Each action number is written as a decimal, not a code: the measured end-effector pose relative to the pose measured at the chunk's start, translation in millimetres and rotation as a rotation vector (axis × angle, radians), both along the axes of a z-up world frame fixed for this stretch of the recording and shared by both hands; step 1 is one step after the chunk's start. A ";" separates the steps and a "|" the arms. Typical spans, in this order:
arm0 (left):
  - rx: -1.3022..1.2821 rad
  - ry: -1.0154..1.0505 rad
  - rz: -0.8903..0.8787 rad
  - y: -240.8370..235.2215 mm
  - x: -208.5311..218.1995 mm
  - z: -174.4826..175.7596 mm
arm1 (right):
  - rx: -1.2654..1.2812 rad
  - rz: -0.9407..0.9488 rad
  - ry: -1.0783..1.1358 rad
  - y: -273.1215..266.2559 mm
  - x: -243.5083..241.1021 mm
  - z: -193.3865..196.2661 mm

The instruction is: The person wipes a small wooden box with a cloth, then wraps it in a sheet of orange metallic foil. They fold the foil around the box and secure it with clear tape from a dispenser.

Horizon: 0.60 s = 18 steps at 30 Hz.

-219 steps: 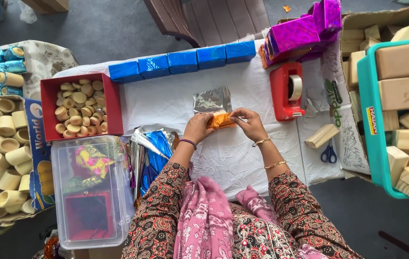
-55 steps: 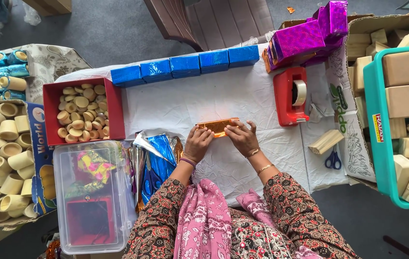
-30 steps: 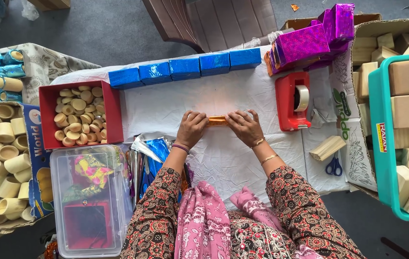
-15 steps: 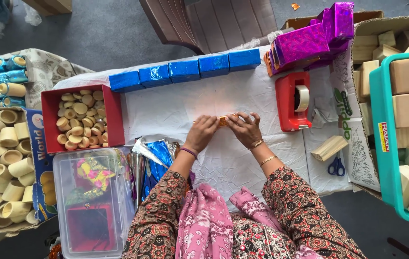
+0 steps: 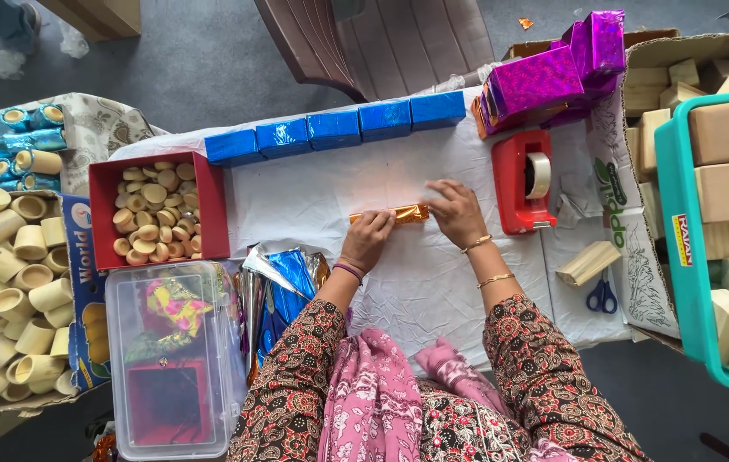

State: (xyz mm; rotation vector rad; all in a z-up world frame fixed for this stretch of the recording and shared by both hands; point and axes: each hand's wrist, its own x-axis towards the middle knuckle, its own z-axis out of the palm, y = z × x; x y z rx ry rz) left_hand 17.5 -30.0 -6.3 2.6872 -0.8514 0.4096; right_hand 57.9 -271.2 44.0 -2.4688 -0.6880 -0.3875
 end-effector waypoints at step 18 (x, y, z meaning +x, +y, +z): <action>-0.154 -0.023 0.029 -2.2 -2.1 -12.3 | 0.142 -0.794 0.047 -152.9 -66.3 -41.3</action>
